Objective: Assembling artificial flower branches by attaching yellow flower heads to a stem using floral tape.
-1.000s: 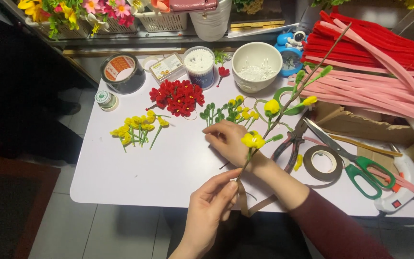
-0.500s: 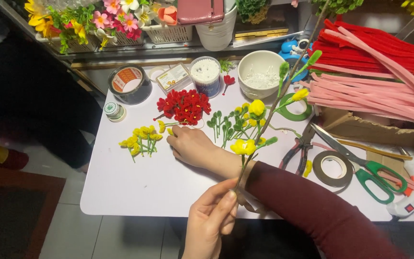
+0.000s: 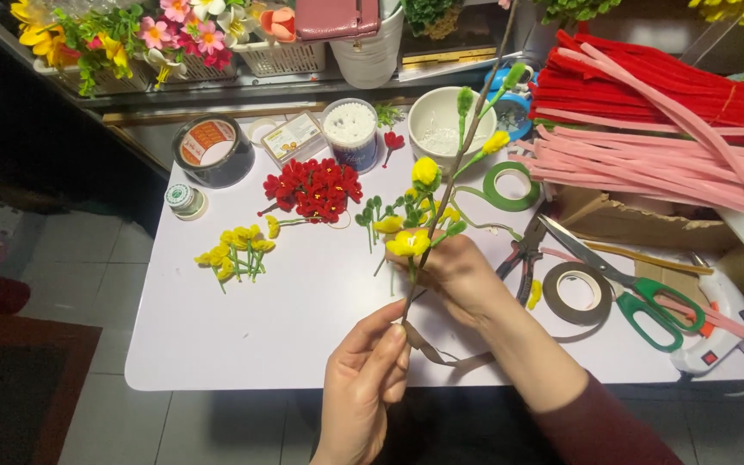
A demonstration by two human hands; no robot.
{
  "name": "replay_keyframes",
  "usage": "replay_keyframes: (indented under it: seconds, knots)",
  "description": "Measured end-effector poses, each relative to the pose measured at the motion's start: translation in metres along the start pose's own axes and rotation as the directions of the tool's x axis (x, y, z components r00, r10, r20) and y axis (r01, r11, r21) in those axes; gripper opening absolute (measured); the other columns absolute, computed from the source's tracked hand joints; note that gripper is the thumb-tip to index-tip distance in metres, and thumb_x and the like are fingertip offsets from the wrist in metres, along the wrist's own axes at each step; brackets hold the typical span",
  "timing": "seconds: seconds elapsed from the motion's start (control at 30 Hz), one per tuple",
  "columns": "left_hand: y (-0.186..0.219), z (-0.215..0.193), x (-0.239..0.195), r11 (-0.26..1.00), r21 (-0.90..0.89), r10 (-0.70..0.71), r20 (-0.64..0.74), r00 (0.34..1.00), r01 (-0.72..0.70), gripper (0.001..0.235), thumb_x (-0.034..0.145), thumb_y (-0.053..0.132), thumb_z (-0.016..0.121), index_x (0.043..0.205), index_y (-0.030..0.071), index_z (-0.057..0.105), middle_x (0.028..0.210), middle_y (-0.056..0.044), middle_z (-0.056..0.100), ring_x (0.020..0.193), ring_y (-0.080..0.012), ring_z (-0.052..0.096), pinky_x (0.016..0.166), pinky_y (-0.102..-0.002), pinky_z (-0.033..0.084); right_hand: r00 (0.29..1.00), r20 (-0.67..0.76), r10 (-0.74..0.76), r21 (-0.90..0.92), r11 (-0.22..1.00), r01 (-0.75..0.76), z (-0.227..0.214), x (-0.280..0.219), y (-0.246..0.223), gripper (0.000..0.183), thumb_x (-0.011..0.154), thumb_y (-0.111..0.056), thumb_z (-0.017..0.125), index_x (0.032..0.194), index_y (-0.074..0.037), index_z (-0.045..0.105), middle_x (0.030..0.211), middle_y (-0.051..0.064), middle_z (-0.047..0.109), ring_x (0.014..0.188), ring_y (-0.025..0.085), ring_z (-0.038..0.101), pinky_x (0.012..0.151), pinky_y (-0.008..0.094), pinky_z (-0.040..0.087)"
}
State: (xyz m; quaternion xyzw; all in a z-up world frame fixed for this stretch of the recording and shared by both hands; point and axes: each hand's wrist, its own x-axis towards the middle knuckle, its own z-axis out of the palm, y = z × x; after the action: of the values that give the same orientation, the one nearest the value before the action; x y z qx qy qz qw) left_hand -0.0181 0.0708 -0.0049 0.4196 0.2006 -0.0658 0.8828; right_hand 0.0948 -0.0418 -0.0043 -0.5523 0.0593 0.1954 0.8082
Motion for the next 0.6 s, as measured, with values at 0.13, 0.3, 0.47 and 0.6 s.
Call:
replay_keyframes:
  seconds: [0.13, 0.3, 0.47, 0.6]
  knots:
    - [-0.001, 0.009, 0.000, 1.000, 0.019, -0.001, 0.004, 1.000, 0.001, 0.033, 0.084, 0.006, 0.059, 0.115, -0.001, 0.066, 0.058, -0.008, 0.043, 0.043, -0.0065, 0.022, 0.037, -0.019, 0.013, 0.994, -0.109, -0.011, 0.117, 0.993, 0.024, -0.027, -0.040, 0.001, 0.005, 0.079, 0.000, 0.064, 0.083, -0.001, 0.063, 0.074, 0.005, 0.060, 0.070, 0.012, 0.054, 0.064, 0.022, 0.040]
    - [-0.003, 0.020, -0.003, 0.997, 0.053, 0.049, 0.085, 0.995, -0.054, 0.031, 0.085, 0.006, 0.058, 0.114, -0.002, 0.065, 0.057, -0.002, 0.036, 0.045, -0.0070, 0.023, 0.037, -0.020, 0.014, 0.984, -0.160, -0.075, 0.195, 0.975, 0.106, -0.031, -0.065, -0.004, 0.017, 0.075, 0.000, 0.067, 0.091, 0.004, 0.065, 0.080, 0.012, 0.066, 0.072, 0.018, 0.062, 0.070, 0.025, 0.050]
    - [-0.003, 0.028, -0.007, 0.994, 0.102, 0.037, 0.091, 0.995, -0.046, 0.036, 0.084, 0.009, 0.059, 0.120, 0.002, 0.061, 0.060, -0.005, 0.042, 0.045, -0.0060, 0.024, 0.036, -0.018, 0.015, 0.984, -0.148, -0.100, 0.232, 0.964, 0.132, -0.031, -0.076, -0.007, 0.018, 0.075, 0.002, 0.066, 0.092, 0.007, 0.064, 0.081, 0.013, 0.065, 0.071, 0.020, 0.061, 0.071, 0.026, 0.050]
    - [-0.004, 0.031, -0.005, 0.986, 0.156, 0.054, 0.064, 0.996, -0.064, 0.029, 0.083, 0.008, 0.062, 0.110, -0.001, 0.063, 0.064, -0.006, 0.048, 0.047, -0.0056, 0.034, 0.035, -0.017, 0.021, 0.981, -0.189, -0.037, 0.302, 0.949, 0.094, -0.029, -0.079, -0.011, 0.022, 0.075, 0.003, 0.064, 0.096, 0.010, 0.062, 0.087, 0.018, 0.064, 0.067, 0.019, 0.057, 0.069, 0.025, 0.049]
